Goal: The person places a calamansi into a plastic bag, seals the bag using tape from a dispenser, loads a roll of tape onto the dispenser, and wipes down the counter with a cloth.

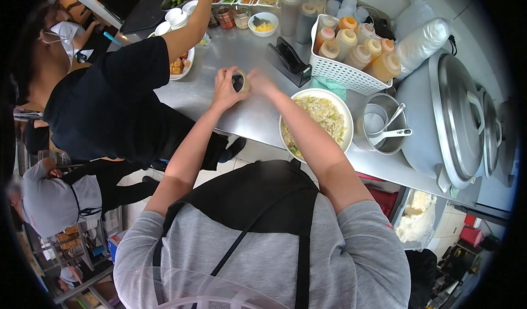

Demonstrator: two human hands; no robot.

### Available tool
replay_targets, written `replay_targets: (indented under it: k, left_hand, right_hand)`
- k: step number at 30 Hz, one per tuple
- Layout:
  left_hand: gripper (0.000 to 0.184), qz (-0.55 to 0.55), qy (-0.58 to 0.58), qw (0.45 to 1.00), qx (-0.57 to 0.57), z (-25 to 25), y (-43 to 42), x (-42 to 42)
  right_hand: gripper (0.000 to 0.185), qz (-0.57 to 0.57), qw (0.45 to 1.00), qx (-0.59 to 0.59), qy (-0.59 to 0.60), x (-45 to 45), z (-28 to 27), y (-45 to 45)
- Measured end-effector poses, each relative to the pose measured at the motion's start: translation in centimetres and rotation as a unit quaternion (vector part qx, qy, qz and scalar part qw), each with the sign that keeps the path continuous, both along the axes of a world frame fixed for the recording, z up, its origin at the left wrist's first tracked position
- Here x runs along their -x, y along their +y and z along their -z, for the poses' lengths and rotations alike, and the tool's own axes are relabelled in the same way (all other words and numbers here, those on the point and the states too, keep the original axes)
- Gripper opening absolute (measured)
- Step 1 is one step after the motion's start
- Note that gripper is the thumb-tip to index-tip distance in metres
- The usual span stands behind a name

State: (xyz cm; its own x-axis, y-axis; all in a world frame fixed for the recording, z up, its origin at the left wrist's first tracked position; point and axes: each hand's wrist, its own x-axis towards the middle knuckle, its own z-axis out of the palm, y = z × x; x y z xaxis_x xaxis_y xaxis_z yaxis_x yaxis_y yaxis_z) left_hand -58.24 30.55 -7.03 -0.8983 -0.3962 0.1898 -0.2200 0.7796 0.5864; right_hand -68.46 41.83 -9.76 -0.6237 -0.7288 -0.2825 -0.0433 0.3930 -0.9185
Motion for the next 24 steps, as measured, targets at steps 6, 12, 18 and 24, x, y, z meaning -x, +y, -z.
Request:
replay_targets:
  k: [6,12,18,24]
  left_hand:
    - [0.085,0.005,-0.074,0.994,0.083,-2.6,0.8,-0.2]
    - [0.086,0.009,-0.085,0.992,0.094,-1.4,0.3,0.0]
    - [0.088,0.011,-0.103,0.990,0.099,-0.9,-0.1,0.1]
    - [0.087,0.003,-0.090,0.992,0.093,-0.4,-0.5,-0.3]
  right_hand:
    - [0.009,0.049,0.999,0.005,0.016,0.4,0.0,0.1]
    - [0.010,0.075,0.988,0.033,0.131,0.7,3.4,-0.2]
    - [0.017,0.168,0.976,0.046,0.132,0.5,5.5,-1.0]
    - [0.019,0.159,0.978,0.024,0.134,-0.1,4.5,-1.1]
